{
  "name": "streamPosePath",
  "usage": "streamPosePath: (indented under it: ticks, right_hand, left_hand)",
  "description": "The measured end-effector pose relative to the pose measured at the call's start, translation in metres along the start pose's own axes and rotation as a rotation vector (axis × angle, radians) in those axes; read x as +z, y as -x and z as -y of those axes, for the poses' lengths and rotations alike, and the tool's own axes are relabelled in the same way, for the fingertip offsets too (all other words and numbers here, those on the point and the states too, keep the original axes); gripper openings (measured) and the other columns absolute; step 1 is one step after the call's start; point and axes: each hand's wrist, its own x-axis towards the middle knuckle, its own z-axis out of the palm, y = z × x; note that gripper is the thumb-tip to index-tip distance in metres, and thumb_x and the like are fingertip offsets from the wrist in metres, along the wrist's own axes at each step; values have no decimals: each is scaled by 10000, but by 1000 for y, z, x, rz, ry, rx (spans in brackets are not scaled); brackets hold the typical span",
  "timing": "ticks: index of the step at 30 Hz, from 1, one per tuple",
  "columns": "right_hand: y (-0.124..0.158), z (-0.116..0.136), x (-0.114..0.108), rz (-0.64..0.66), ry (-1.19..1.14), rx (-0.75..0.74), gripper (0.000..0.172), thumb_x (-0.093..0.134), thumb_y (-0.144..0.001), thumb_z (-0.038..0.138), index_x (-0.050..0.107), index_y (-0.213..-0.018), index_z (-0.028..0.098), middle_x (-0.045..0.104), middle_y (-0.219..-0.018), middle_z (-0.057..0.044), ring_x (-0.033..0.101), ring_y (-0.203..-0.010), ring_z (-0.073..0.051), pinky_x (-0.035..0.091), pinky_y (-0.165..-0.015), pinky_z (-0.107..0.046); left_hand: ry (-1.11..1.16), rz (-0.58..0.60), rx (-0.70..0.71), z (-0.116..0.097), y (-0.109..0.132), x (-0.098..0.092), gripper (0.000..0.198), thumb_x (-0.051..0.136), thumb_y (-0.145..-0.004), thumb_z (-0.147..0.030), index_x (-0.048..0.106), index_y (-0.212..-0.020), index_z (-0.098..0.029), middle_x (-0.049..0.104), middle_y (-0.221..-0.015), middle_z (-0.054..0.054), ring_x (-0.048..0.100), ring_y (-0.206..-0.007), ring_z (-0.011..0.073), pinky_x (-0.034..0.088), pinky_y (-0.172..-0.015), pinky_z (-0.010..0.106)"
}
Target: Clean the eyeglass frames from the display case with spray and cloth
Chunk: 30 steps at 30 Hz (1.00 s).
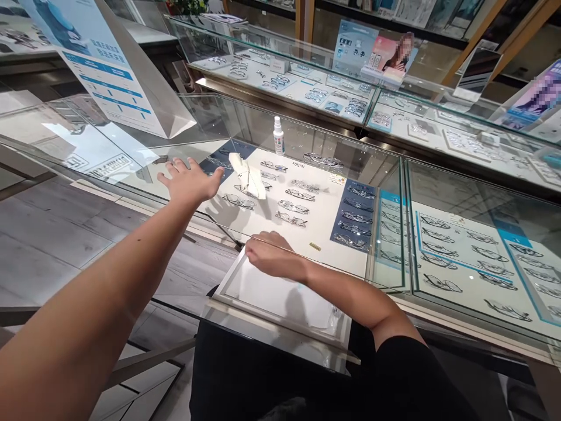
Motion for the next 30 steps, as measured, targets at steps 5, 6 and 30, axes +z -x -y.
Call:
streamPosePath:
  ticks: [5, 6, 30]
  right_hand:
    - [37, 35, -17, 142, -151, -26, 243, 552, -1061, 162, 488, -847, 258, 712, -942, -26, 630, -917, -212, 450, -829, -357]
    - [44, 43, -24, 153, -178, -31, 236, 569, -1036, 153, 483, -845, 261, 708, -931, -23, 628, -903, -212, 457, -817, -356]
    - [-27, -165, -197, -180, 659, 400, 448, 497, -1007, 116, 796, -1336, 60, 633, -1651, -222, 447, -1501, -447, 424, -1244, -691]
  left_hand:
    - [12, -7, -2, -1, -2, 1, 1094, 301, -1053, -742, 205, -1793, 57, 123, -1883, 338, 100, -1772, 517, 80, -1400, 720]
    - [13, -3, -3, -1, -2, 1, 1097, 302, -1049, -742, 202, -1793, 58, 120, -1884, 336, 98, -1772, 516, 82, -1400, 721]
    - [61, -20, 20, 1, -4, 3, 1133, 338, -1028, -752, 223, -1772, 95, 115, -1878, 350, 76, -1770, 538, 67, -1395, 756]
